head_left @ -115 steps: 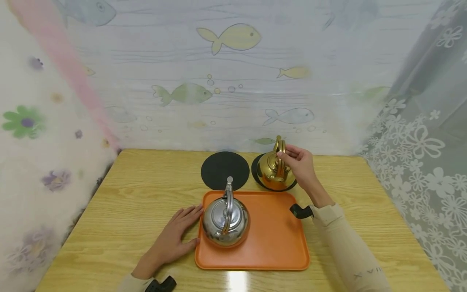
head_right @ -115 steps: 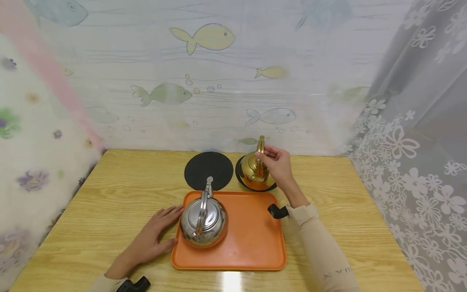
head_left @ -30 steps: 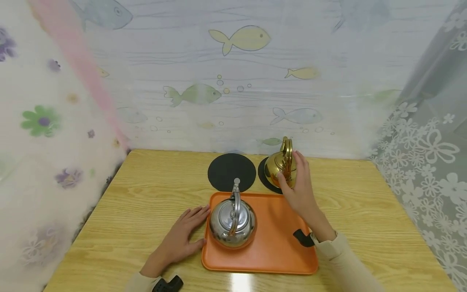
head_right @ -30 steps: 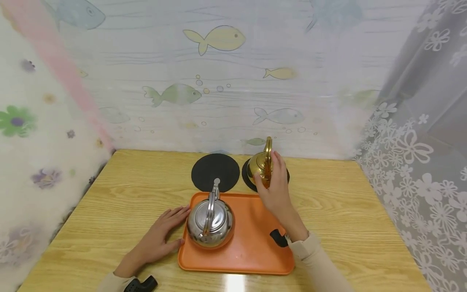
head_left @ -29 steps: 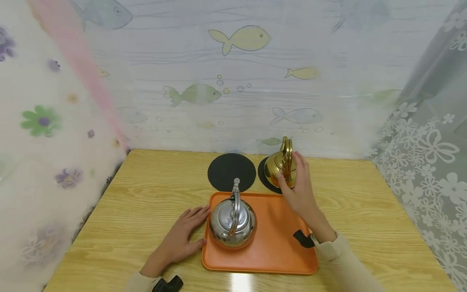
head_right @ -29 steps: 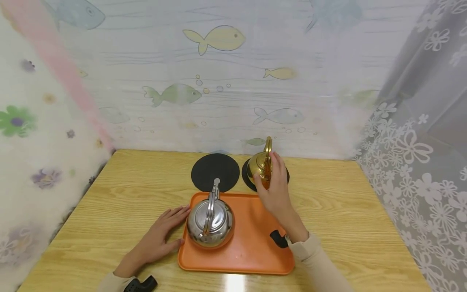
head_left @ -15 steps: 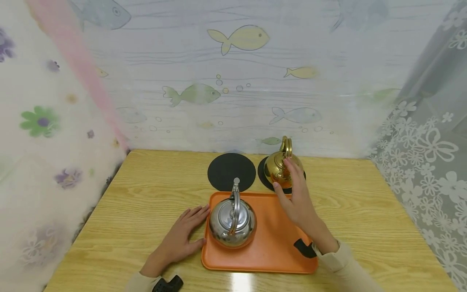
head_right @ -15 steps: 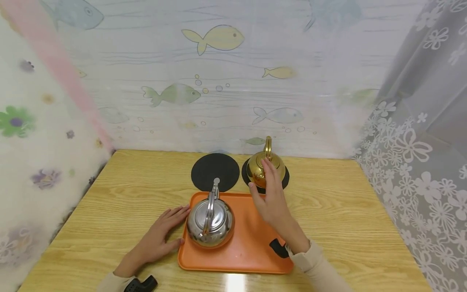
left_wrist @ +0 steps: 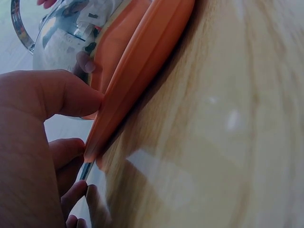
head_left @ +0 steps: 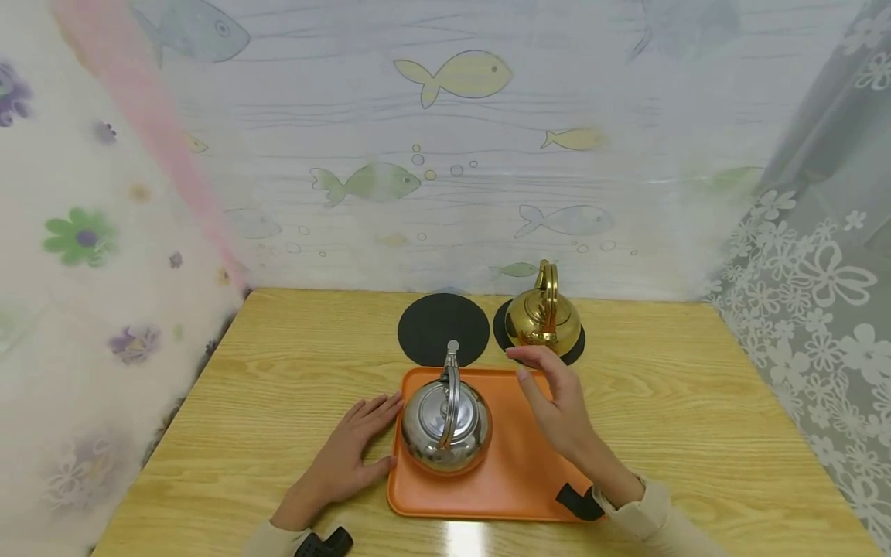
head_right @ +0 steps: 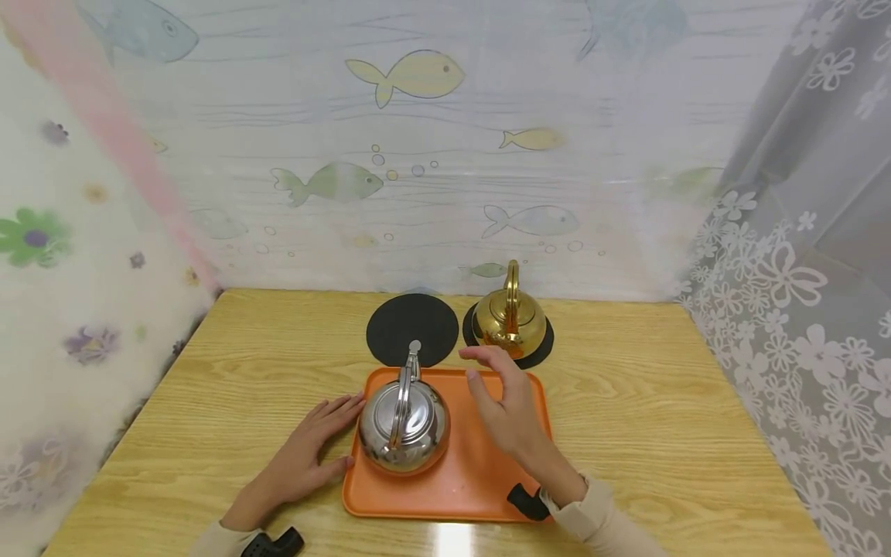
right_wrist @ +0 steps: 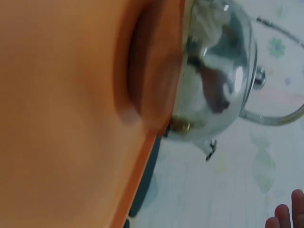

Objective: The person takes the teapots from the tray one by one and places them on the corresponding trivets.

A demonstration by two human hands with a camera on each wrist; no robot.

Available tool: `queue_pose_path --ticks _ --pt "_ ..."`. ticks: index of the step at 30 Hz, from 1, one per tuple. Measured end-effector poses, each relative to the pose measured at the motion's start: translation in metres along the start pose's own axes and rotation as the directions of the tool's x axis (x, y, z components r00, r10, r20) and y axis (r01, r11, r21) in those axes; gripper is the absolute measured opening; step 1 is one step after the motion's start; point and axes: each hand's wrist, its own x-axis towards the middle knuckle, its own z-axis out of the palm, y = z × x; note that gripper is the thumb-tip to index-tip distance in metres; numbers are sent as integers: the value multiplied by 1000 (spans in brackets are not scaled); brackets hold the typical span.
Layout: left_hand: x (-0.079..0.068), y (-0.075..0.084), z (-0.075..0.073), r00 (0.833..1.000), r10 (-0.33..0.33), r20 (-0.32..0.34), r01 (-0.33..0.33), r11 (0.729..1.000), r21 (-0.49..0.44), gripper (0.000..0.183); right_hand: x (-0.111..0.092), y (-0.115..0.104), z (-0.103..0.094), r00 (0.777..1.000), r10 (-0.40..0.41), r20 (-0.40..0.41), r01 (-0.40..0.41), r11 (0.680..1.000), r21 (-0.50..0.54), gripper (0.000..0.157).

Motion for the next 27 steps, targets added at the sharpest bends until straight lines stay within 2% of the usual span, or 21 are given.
queue_pose_path --ticks 2,4,7,11,15,19,24,27 --pt "0 0 0 1000 0 5 0 1000 11 71 -3 -4 3 997 68 27 -70 992 108 26" --pt "0 0 0 1000 0 11 0 1000 18 71 -6 -9 5 988 138 65 -148 970 191 23" --pt "0 0 -1 1000 -2 20 2 1000 19 70 -8 -15 9 968 217 125 -242 937 252 26" --pt "0 0 -1 1000 -5 24 5 1000 15 70 -9 -23 13 947 258 191 -304 911 278 32" --pt "0 0 -1 1000 -8 28 8 1000 15 71 -9 -29 18 929 261 264 -345 869 355 35" --pt "0 1 -2 1000 -9 26 9 1000 5 71 -10 -33 23 901 274 335 -411 785 464 38" --pt "0 1 -2 1000 -8 18 8 1000 -7 71 -10 -37 31 857 310 412 -509 637 580 44" --pt "1 0 -3 1000 -5 23 5 1000 -5 71 -9 -39 34 832 348 431 -553 573 605 48"
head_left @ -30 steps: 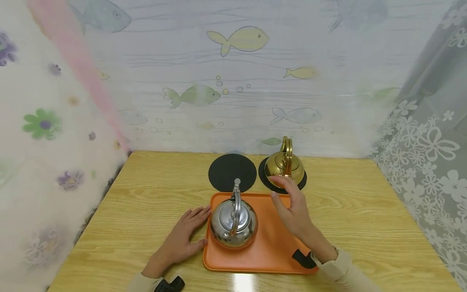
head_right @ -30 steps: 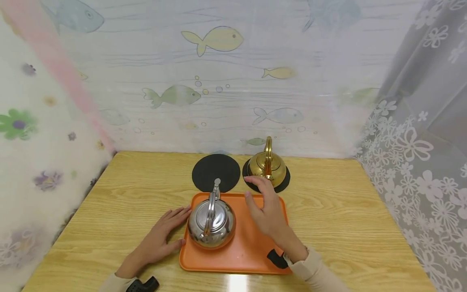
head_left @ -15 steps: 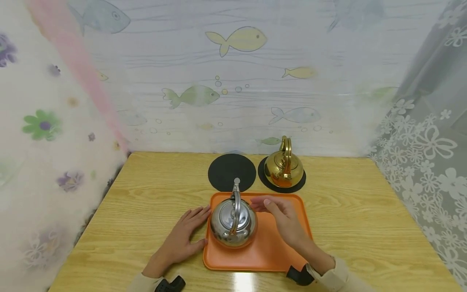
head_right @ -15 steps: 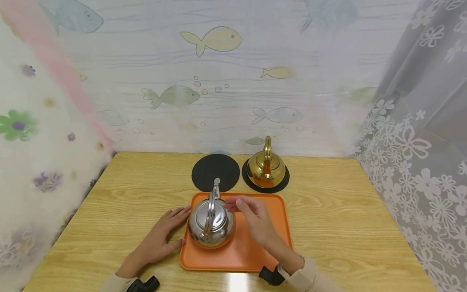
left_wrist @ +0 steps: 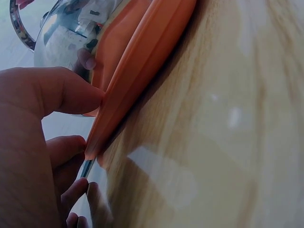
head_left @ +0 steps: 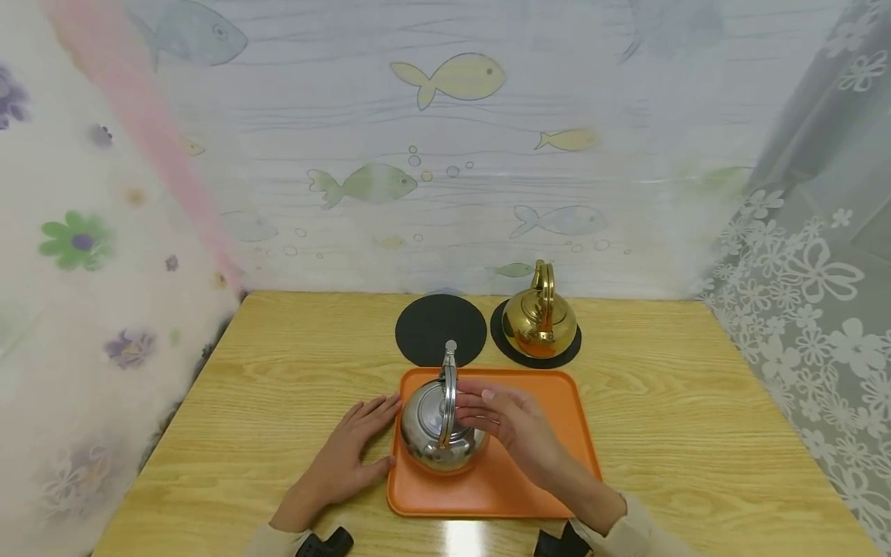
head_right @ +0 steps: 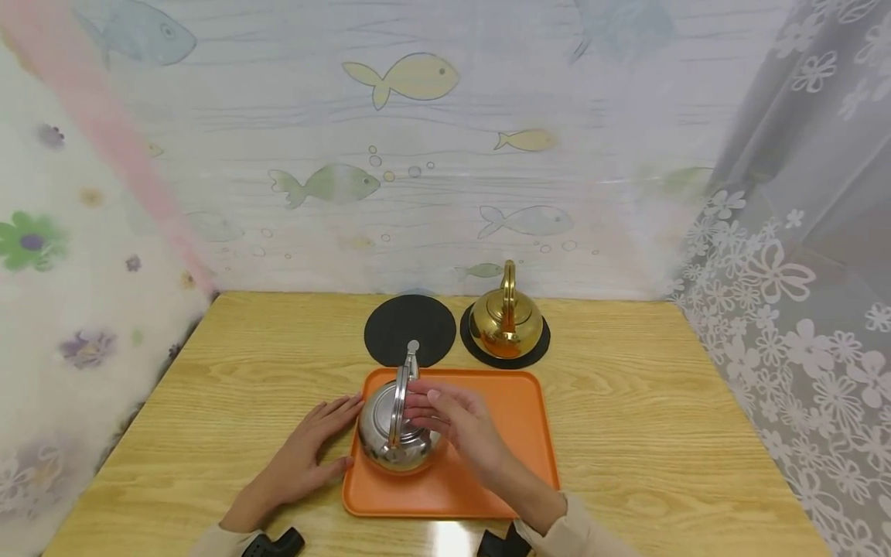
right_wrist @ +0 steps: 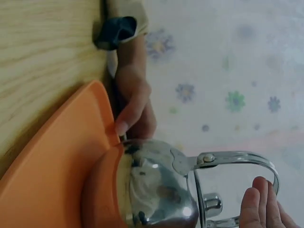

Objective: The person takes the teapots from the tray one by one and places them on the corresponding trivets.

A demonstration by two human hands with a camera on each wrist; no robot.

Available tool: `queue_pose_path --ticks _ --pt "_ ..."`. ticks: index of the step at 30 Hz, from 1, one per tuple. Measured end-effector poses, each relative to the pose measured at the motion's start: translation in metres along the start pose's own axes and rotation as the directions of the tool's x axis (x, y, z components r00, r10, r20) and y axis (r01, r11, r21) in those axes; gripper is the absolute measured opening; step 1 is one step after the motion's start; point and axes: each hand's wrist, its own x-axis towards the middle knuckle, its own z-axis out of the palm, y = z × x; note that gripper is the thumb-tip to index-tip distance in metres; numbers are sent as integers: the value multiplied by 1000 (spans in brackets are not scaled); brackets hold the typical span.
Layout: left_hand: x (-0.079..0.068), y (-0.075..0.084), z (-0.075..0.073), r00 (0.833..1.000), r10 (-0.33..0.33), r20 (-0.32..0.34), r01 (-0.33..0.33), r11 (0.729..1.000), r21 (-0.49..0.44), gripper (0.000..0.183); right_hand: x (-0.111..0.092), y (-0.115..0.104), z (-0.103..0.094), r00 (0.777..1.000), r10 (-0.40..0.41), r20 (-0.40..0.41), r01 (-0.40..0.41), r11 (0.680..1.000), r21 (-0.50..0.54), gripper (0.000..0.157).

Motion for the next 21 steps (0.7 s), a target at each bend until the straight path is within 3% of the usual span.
queue_pose_path --ticks 6,13,21 --pt "0 0 0 1000 0 7 -1 1000 5 71 4 2 5 997 78 -4 -78 995 67 49" --pt "2 0 0 1000 0 19 0 1000 7 70 8 8 8 994 112 -19 -108 985 136 45" --pt "1 -1 1 1000 -13 24 12 1000 13 70 14 13 12 985 151 -84 -143 985 100 50"
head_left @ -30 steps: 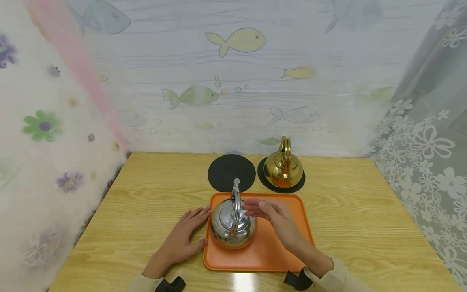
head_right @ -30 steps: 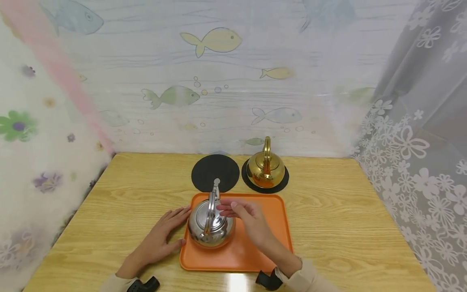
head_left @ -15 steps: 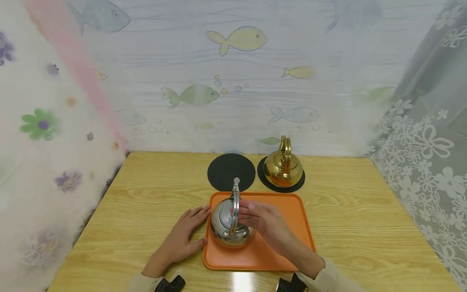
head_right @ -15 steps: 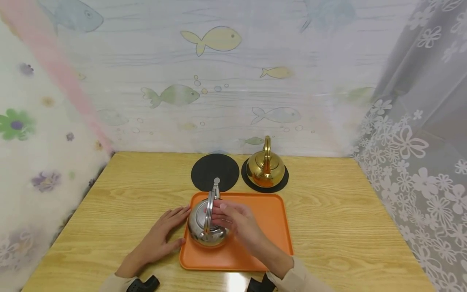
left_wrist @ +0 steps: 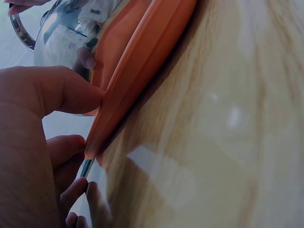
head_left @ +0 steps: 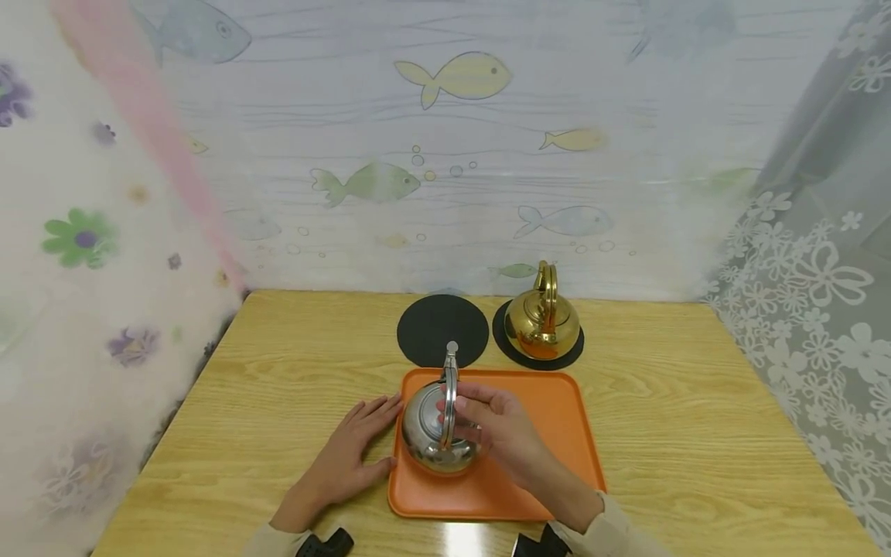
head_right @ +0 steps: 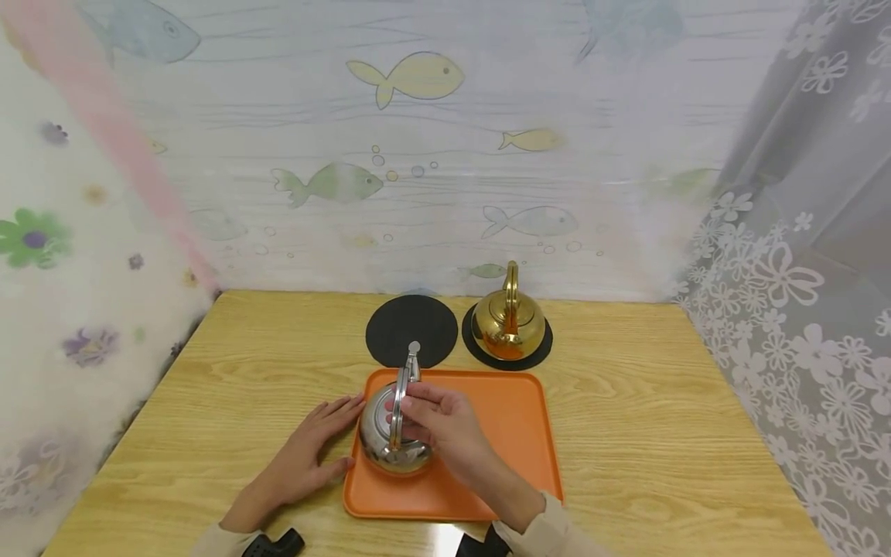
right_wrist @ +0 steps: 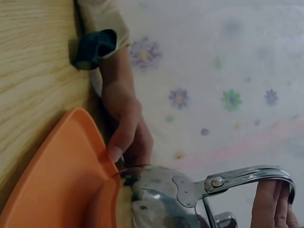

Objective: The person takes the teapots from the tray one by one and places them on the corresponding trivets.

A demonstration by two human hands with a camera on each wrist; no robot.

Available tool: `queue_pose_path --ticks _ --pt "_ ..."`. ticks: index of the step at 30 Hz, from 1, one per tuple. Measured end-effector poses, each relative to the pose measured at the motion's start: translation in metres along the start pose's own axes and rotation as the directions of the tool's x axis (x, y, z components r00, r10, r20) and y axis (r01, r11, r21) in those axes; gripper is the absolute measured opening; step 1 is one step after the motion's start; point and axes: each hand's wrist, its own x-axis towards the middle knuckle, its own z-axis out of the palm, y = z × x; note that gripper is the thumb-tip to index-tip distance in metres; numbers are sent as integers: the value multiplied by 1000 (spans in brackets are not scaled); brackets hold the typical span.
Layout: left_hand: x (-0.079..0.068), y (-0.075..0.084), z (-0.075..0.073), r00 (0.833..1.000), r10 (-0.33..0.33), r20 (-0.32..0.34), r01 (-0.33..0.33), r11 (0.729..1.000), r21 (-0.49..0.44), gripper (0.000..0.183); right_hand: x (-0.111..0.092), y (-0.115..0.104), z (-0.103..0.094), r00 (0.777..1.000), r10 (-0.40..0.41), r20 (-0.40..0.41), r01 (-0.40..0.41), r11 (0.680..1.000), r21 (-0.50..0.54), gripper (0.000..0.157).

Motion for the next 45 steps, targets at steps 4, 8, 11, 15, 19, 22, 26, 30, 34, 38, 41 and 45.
queue_pose_path --ticks 4,8,11,15,19,22,26,30,34,38,41,45 --pt "0 0 1 1000 5 -5 -5 1000 8 70 1 2 0 999 7 -40 -8 999 -46 51" --pt "0 2 0 1000 10 -7 -10 1000 5 70 3 4 -1 997 -6 -76 -1 996 -92 47" --pt "0 1 0 1000 8 -7 -8 1000 6 70 5 4 -1 995 -15 -95 4 993 -116 48" --pt "0 1 0 1000 6 -8 -5 1000 7 70 6 3 2 994 -23 -110 7 990 -139 48" --pt "-1 1 -1 1000 7 -15 -7 1000 4 70 6 1 5 993 -26 -119 7 988 -157 46" --pt "-1 0 0 1000 16 -25 -16 1000 2 70 6 0 6 991 -26 -129 6 988 -152 46" --pt "-1 0 2 999 18 -38 -18 1000 -15 70 6 1 7 989 -33 -144 12 989 -145 46" --pt "0 1 1 999 11 -31 -11 1000 -8 70 7 2 8 986 -42 -163 19 989 -144 44" --pt "0 2 0 1000 7 -13 -7 1000 2 70 7 5 9 980 -59 -190 32 990 -140 42" --pt "1 0 0 1000 16 -12 -16 1000 9 71 8 7 11 974 -83 -211 55 990 -134 38" --pt "1 0 1 1000 19 -11 -19 1000 14 71 8 9 11 971 -98 -216 70 989 -130 36" --pt "0 0 1 1000 8 -8 -8 1000 10 71 8 11 10 974 -117 -196 92 987 -130 39"
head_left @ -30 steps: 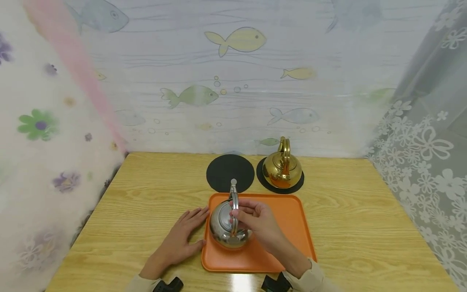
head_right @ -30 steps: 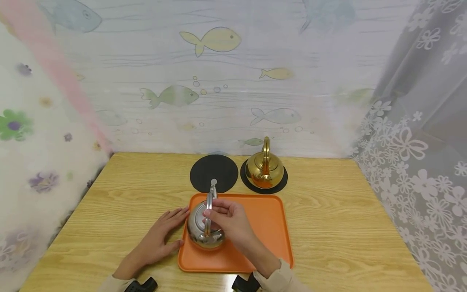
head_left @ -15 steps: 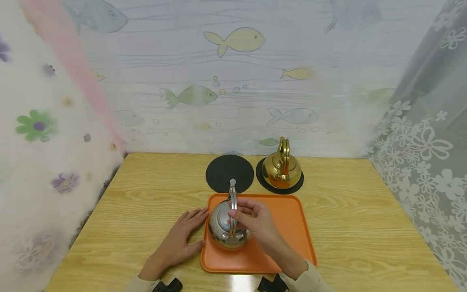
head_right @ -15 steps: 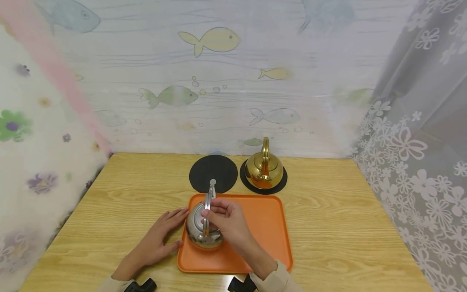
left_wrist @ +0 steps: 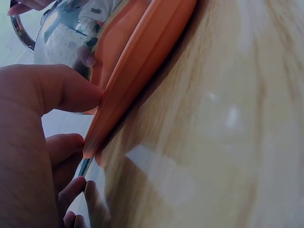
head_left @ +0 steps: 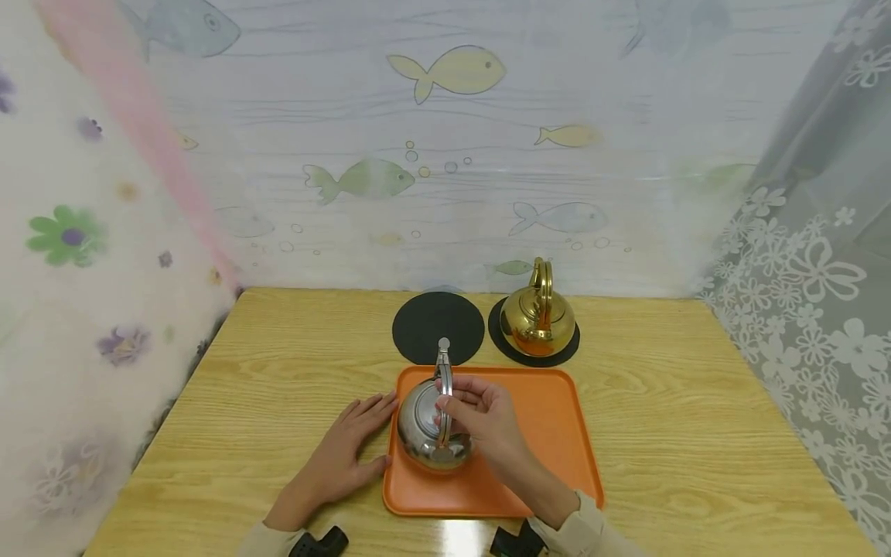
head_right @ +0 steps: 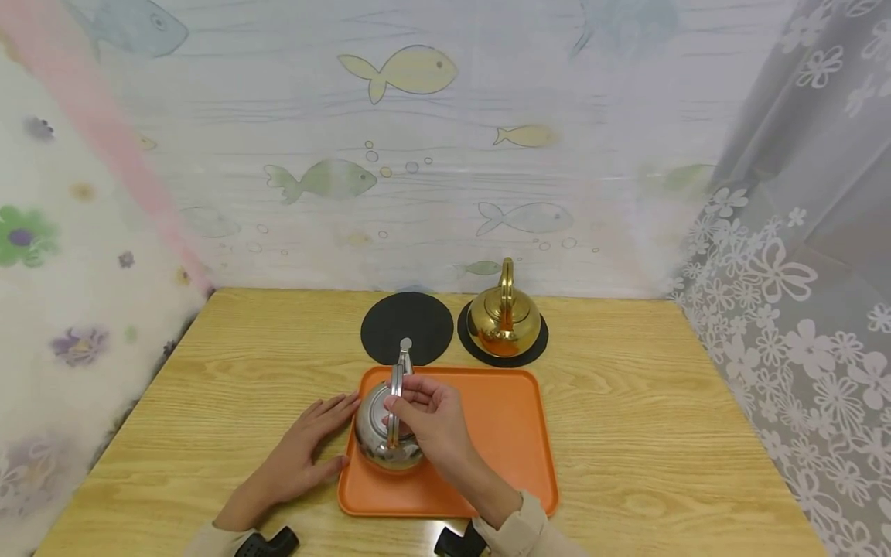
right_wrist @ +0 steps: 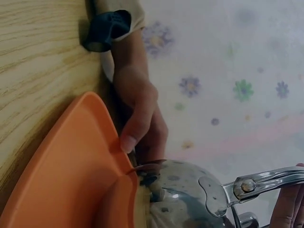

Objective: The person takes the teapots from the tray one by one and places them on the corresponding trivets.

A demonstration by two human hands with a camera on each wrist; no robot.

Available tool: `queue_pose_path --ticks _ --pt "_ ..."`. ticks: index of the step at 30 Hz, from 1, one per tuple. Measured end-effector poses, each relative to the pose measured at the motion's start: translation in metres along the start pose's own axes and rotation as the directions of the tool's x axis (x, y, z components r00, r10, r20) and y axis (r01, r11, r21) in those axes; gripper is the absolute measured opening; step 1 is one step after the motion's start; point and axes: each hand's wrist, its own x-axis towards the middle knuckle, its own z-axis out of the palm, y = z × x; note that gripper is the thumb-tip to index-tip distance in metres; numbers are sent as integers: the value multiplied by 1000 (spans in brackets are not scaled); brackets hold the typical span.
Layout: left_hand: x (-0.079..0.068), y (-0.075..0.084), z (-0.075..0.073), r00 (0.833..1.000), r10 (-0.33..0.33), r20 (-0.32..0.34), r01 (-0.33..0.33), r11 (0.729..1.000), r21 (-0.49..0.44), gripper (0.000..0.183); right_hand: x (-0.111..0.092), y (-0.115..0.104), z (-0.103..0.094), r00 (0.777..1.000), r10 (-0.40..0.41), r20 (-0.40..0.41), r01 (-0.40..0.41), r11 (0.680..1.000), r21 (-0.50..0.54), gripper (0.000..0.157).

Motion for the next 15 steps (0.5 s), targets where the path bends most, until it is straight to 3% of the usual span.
queue_pose_path --ticks 15 --pt "1 0 -1 1000 10 -2 -10 1000 1 71 0 3 -2 998 -49 44 48 999 19 43"
